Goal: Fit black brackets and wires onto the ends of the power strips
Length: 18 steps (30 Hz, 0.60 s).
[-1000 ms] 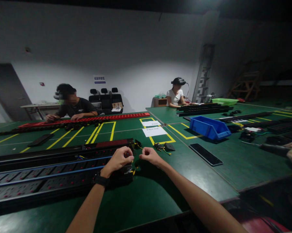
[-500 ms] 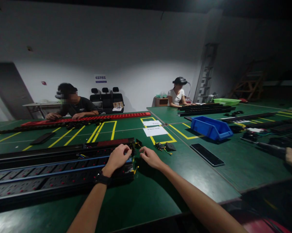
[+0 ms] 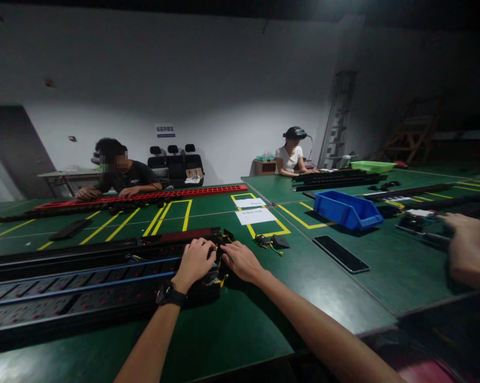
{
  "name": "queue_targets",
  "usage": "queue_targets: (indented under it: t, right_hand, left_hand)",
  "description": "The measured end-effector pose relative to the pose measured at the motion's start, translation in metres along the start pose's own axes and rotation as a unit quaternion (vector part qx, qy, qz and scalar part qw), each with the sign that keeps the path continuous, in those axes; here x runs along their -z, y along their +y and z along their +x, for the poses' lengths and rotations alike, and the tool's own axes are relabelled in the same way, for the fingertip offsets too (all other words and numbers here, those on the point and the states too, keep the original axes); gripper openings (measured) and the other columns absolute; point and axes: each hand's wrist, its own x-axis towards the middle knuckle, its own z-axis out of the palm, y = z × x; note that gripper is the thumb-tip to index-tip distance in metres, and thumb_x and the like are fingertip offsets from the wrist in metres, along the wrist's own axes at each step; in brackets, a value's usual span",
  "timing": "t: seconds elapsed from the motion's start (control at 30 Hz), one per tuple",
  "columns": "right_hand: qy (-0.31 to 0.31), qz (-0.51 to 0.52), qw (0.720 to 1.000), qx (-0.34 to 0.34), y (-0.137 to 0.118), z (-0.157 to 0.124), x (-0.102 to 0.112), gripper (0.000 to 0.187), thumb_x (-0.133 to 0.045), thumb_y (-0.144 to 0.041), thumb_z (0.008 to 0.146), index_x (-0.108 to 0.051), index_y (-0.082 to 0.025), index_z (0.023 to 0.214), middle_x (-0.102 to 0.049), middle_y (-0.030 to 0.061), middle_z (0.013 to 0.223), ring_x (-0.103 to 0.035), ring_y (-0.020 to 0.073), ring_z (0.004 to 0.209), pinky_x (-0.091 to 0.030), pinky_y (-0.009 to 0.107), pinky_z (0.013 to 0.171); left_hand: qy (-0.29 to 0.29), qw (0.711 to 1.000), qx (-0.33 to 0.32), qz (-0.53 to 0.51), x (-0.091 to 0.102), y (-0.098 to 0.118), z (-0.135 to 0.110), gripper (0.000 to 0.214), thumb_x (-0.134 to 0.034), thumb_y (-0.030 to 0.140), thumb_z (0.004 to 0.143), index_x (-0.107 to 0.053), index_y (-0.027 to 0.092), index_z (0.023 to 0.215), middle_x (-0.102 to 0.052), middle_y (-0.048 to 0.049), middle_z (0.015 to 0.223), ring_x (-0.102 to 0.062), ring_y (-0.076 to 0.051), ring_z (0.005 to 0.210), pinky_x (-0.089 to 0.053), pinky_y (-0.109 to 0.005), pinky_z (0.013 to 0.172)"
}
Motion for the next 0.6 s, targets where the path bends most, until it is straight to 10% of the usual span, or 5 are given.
queue_targets:
  t: [0.6]
  right_hand:
    - [0.086,-0.003,0.996,-0.034,0.014,0.009,-0.01,0.026,-0.049,-0.017,0.101,-0.075,-0.019,0.098,-0.075,0.0065,0.094,-0.064,0.0191,0.089,-0.049,0.029,0.084]
  left_hand:
    - [0.117,0.988,0.022,-0.103,0.005,-0.008,0.004,0.038,-0.047,0.008,0.082,-0.072,0.024,0.105,-0.075,-0.0008,0.111,-0.068,-0.018,0.103,-0.047,-0.027,0.091]
